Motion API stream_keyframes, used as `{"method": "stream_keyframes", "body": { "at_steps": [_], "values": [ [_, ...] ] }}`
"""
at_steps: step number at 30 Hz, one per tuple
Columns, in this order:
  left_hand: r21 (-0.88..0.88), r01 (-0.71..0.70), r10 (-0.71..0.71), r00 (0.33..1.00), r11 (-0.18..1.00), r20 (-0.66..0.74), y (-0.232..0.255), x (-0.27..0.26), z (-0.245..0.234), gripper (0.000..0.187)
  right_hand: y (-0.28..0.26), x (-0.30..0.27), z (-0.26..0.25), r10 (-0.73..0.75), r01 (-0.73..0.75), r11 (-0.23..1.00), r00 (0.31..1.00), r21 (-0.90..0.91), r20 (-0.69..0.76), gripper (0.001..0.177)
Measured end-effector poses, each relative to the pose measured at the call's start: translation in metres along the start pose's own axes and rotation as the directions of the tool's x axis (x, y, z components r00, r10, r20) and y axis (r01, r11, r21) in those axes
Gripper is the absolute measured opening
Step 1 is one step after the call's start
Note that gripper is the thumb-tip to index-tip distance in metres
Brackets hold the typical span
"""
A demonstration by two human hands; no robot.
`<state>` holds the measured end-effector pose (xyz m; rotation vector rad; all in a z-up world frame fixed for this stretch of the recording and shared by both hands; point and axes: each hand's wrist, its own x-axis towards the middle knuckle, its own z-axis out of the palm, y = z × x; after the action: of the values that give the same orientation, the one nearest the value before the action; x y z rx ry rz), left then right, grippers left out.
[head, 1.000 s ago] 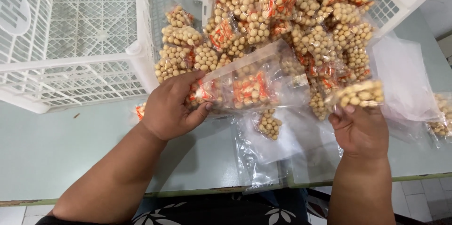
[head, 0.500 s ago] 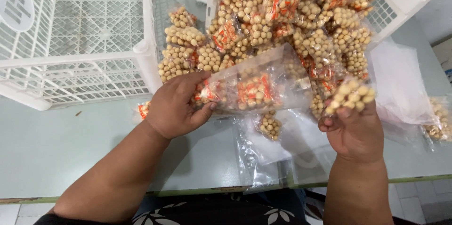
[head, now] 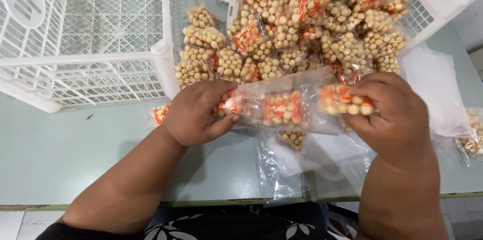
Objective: Packing small individual snack bags into a larger plastic bag for bulk distribution.
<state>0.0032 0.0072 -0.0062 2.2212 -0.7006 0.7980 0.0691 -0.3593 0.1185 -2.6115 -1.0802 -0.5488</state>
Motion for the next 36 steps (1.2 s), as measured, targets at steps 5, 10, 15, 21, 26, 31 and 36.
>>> {"method": "stream_keyframes", "body": {
  "at_steps": [5, 10, 15, 21, 26, 31, 36],
  "values": [
    [0.003, -0.058, 0.058, 0.997, 0.998, -0.044, 0.004, 0.004, -0.001, 0.055, 0.001, 0.012, -0.005, -0.349, 0.369, 0.896, 0.929, 0.248, -0.122, 0.041],
    [0.003, -0.051, 0.051, 0.998, 0.999, -0.025, 0.007, 0.005, -0.002, 0.055, -0.006, 0.014, 0.001, -0.337, 0.375, 0.874, 0.926, 0.309, -0.172, 0.041],
    [-0.003, -0.073, 0.072, 0.997, 0.997, -0.034, 0.009, 0.008, -0.003, 0.052, -0.033, 0.039, 0.007, -0.435, 0.473, 0.825, 0.881, 0.31, -0.186, 0.016],
    [0.017, -0.095, 0.095, 0.995, 0.995, -0.018, 0.01, 0.008, -0.004, 0.05, -0.038, 0.046, 0.005, -0.53, 0.513, 0.844, 0.842, 0.158, 0.095, 0.019],
    [0.007, -0.134, 0.135, 0.99, 0.991, -0.05, 0.009, 0.007, -0.003, 0.049, -0.033, 0.041, 0.006, -0.285, 0.231, 0.957, 0.863, 0.175, 0.417, 0.033],
    [0.026, -0.131, 0.131, 0.991, 0.991, -0.026, 0.01, 0.006, -0.003, 0.05, -0.034, 0.044, 0.013, -0.462, 0.381, 0.883, 0.809, 0.275, 0.363, 0.041],
    [0.019, -0.142, 0.142, 0.99, 0.99, -0.01, 0.01, 0.005, -0.002, 0.05, -0.03, 0.037, 0.016, -0.41, 0.351, 0.911, 0.83, 0.217, 0.378, 0.044]
  ]
}}
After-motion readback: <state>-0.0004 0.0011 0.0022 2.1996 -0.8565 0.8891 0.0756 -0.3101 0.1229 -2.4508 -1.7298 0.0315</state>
